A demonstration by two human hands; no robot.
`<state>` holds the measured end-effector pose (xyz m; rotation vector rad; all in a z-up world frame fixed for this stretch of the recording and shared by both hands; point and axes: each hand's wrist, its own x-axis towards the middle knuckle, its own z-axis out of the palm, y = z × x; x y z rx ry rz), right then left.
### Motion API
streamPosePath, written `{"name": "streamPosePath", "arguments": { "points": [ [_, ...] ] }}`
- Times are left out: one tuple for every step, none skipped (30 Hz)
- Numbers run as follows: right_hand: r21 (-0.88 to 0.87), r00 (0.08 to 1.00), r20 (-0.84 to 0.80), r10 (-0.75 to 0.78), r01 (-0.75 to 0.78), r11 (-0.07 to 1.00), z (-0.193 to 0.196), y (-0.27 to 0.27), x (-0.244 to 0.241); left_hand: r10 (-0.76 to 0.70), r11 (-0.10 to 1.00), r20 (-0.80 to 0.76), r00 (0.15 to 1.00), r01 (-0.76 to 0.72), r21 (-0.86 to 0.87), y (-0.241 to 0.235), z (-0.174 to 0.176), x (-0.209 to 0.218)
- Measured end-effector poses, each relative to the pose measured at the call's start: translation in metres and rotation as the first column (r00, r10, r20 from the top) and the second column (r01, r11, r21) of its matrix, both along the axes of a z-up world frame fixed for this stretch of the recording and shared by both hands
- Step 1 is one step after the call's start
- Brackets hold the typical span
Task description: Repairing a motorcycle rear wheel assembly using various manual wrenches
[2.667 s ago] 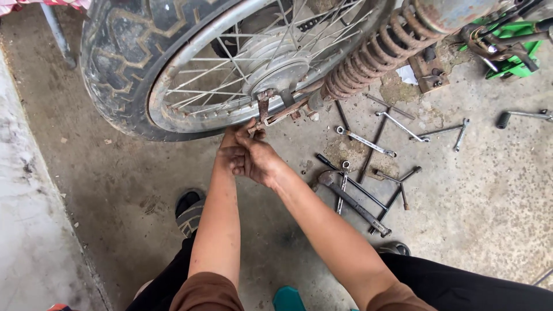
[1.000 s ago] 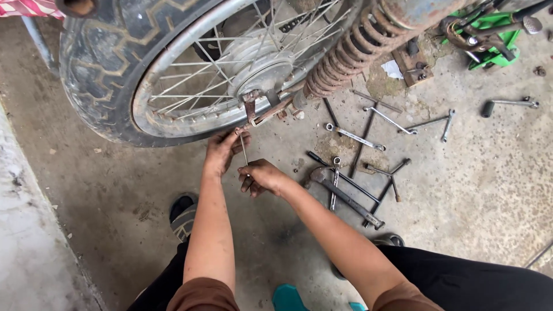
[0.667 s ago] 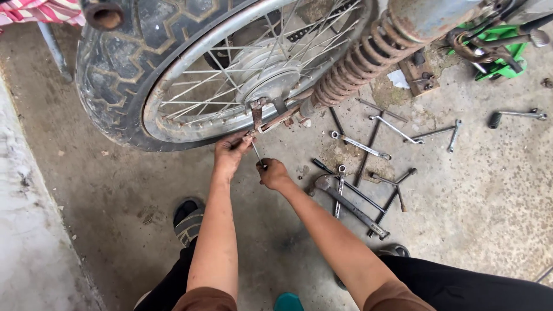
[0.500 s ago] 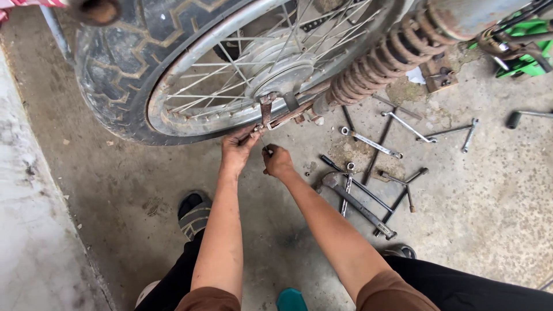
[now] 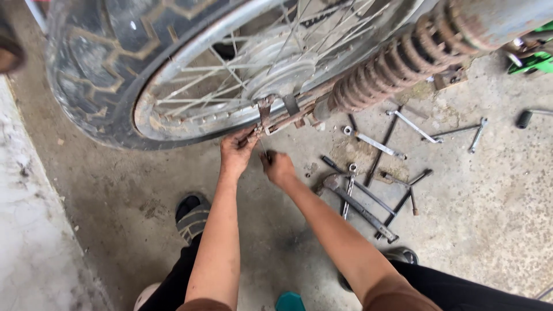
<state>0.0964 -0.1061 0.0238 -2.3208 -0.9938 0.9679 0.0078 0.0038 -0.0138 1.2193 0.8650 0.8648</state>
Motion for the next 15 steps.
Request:
{"name": "streamPosePath", "arguments": {
  "points": [
    [0.035, 0.999, -0.020, 0.030, -0.030, 0.999, 0.017, -0.014, -0.002, -0.017, 1.000, -0.032, 0.999, 0.016, -0.026, -0.003, 0.013, 0.001],
    [0.071, 0.997, -0.038, 0.062, -0.059, 0.996, 0.033, -0.028, -0.005, -0.034, 0.998, -0.064, 0.997, 0.031, -0.053, -0.006, 0.025, 0.001],
    [0.067, 0.997, -0.040, 0.059, -0.056, 0.996, 0.057, -0.036, -0.012, -0.037, 0.998, -0.066, 0.997, 0.033, -0.057, -0.008, 0.034, -0.001],
    [0.083, 0.990, -0.144, -0.006, 0.018, 0.996, 0.081, -0.044, -0.019, -0.051, 0.987, -0.061, 0.997, 0.041, -0.152, -0.010, 0.042, -0.004],
    [0.099, 0.969, -0.236, -0.069, 0.095, 0.991, 0.106, -0.049, -0.020, -0.066, 0.969, -0.043, 0.997, 0.054, -0.239, -0.007, 0.051, 0.002],
    [0.102, 0.971, -0.227, -0.074, 0.099, 0.990, 0.130, -0.038, -0.023, -0.071, 0.970, -0.034, 0.997, 0.061, -0.237, -0.001, 0.053, 0.005],
    [0.127, 0.935, -0.338, -0.111, 0.162, 0.979, 0.155, -0.030, -0.028, -0.043, 0.929, -0.017, 0.999, 0.034, -0.368, 0.001, 0.054, 0.007],
    [0.145, 0.884, -0.445, -0.142, 0.228, 0.963, 0.179, -0.022, -0.032, -0.015, 0.870, -0.005, 1.000, 0.010, -0.493, 0.003, 0.055, 0.009],
    [0.145, 0.885, -0.442, -0.147, 0.232, 0.962, 0.177, -0.009, -0.040, -0.020, 0.869, -0.001, 1.000, 0.017, -0.494, 0.001, 0.073, 0.005],
    [0.024, 0.664, -0.669, -0.333, 0.467, 0.884, 0.175, 0.005, -0.047, 0.005, 0.822, 0.051, 0.999, 0.025, -0.569, -0.001, 0.091, 0.002],
    [-0.149, 0.353, -0.815, -0.459, 0.638, 0.756, 0.174, 0.020, -0.051, 0.029, 0.769, 0.103, 0.994, 0.043, -0.637, -0.001, 0.109, 0.002],
    [-0.143, 0.355, -0.814, -0.461, 0.646, 0.750, 0.169, 0.016, -0.052, 0.020, 0.770, 0.110, 0.994, 0.055, -0.636, -0.003, 0.098, 0.004],
    [-0.162, 0.339, -0.823, -0.456, 0.628, 0.761, 0.166, 0.013, -0.054, 0.027, 0.767, 0.105, 0.994, 0.047, -0.640, -0.003, 0.088, 0.004],
    [-0.182, 0.324, -0.831, -0.452, 0.610, 0.772, 0.162, 0.011, -0.057, 0.034, 0.763, 0.100, 0.994, 0.038, -0.645, -0.003, 0.078, 0.003],
    [-0.171, 0.333, -0.832, -0.445, 0.608, 0.775, 0.159, 0.003, -0.057, 0.038, 0.767, 0.109, 0.993, 0.041, -0.640, -0.001, 0.083, 0.000]
  ]
}}
